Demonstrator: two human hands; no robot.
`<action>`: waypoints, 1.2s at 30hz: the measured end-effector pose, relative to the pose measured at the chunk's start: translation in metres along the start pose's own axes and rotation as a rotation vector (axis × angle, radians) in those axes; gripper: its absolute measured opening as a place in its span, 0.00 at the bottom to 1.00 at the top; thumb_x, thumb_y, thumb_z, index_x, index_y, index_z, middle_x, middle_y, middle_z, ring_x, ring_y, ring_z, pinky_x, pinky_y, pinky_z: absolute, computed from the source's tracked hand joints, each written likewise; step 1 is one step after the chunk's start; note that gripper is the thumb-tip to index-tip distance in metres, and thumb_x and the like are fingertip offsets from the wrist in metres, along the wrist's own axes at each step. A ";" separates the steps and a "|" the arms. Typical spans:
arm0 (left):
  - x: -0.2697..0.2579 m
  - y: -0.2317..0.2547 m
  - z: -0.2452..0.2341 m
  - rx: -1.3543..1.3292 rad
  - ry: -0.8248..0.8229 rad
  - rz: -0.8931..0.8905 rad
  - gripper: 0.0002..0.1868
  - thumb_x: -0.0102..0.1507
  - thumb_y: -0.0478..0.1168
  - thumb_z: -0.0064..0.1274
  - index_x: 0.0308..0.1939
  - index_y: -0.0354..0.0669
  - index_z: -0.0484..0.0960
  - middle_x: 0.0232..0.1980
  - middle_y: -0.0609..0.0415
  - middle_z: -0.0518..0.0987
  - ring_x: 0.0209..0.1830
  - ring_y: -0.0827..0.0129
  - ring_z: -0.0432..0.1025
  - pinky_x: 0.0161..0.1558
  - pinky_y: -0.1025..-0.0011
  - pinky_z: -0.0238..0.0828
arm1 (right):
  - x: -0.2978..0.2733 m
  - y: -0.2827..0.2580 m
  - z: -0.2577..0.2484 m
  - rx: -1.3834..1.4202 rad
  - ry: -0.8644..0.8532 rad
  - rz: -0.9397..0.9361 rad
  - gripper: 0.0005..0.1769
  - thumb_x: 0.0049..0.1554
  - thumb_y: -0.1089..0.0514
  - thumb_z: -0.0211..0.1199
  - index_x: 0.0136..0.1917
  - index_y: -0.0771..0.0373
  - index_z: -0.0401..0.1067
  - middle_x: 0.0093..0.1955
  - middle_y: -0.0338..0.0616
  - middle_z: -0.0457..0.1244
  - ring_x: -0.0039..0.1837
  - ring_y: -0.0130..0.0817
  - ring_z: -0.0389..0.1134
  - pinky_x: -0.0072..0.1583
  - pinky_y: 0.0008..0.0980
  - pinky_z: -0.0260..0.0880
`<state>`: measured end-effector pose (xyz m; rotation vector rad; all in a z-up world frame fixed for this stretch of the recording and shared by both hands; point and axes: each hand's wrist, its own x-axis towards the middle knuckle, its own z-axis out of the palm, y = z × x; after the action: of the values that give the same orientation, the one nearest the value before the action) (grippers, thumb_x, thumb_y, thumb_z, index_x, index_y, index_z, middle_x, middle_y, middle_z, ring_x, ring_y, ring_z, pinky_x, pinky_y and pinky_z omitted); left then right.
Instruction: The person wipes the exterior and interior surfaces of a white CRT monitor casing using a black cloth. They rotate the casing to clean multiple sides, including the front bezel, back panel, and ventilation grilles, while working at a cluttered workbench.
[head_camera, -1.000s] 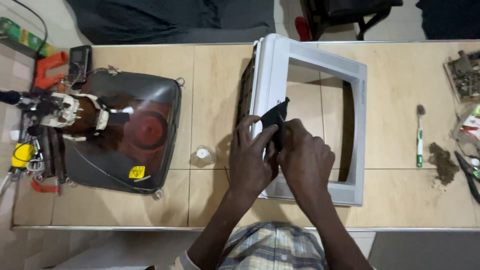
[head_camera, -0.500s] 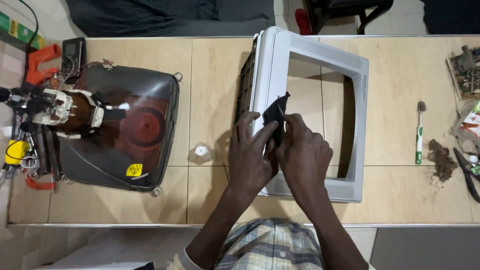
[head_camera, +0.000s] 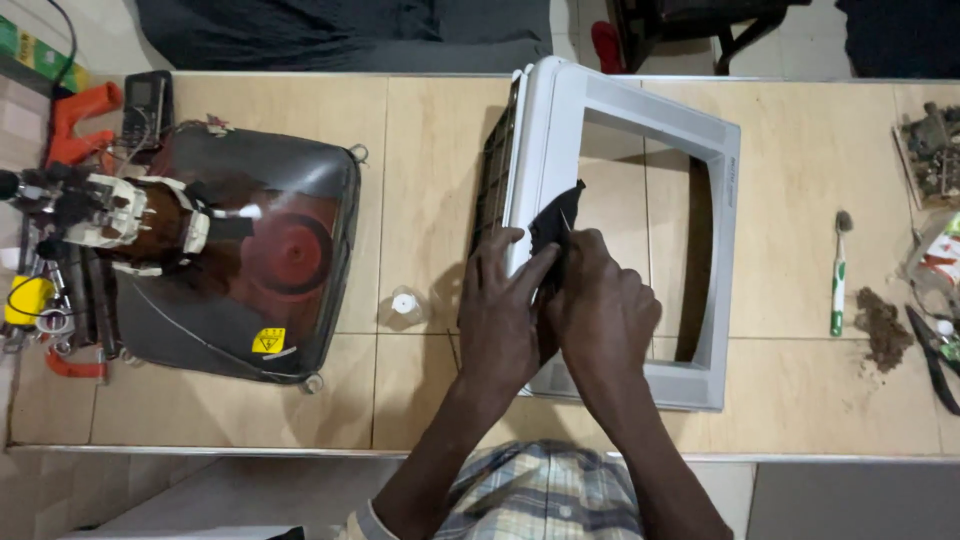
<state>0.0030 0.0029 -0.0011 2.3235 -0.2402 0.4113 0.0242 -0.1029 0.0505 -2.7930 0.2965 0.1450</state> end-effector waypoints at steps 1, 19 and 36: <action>0.001 0.001 0.000 -0.006 0.000 -0.003 0.21 0.63 0.45 0.48 0.60 0.51 0.78 0.65 0.45 0.65 0.69 0.44 0.60 0.70 0.51 0.57 | 0.002 0.001 0.001 -0.009 0.014 -0.004 0.13 0.61 0.51 0.54 0.59 0.45 0.68 0.36 0.56 0.69 0.47 0.66 0.74 0.50 0.64 0.73; 0.001 0.003 0.002 -0.064 0.073 -0.049 0.09 0.67 0.45 0.50 0.47 0.51 0.81 0.63 0.48 0.68 0.68 0.46 0.64 0.67 0.51 0.61 | -0.031 0.044 -0.007 0.091 -0.101 -0.051 0.19 0.59 0.56 0.56 0.62 0.39 0.69 0.31 0.59 0.68 0.43 0.68 0.73 0.49 0.62 0.72; 0.004 0.015 -0.006 0.089 0.036 0.044 0.05 0.64 0.33 0.55 0.41 0.47 0.77 0.57 0.46 0.69 0.65 0.49 0.58 0.66 0.55 0.58 | -0.041 0.097 -0.008 0.712 -0.070 -0.025 0.16 0.66 0.50 0.50 0.54 0.58 0.76 0.31 0.37 0.56 0.36 0.28 0.57 0.39 0.30 0.59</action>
<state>0.0010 -0.0030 0.0142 2.3991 -0.2604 0.4944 -0.0366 -0.1876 0.0335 -2.0810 0.2357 0.1040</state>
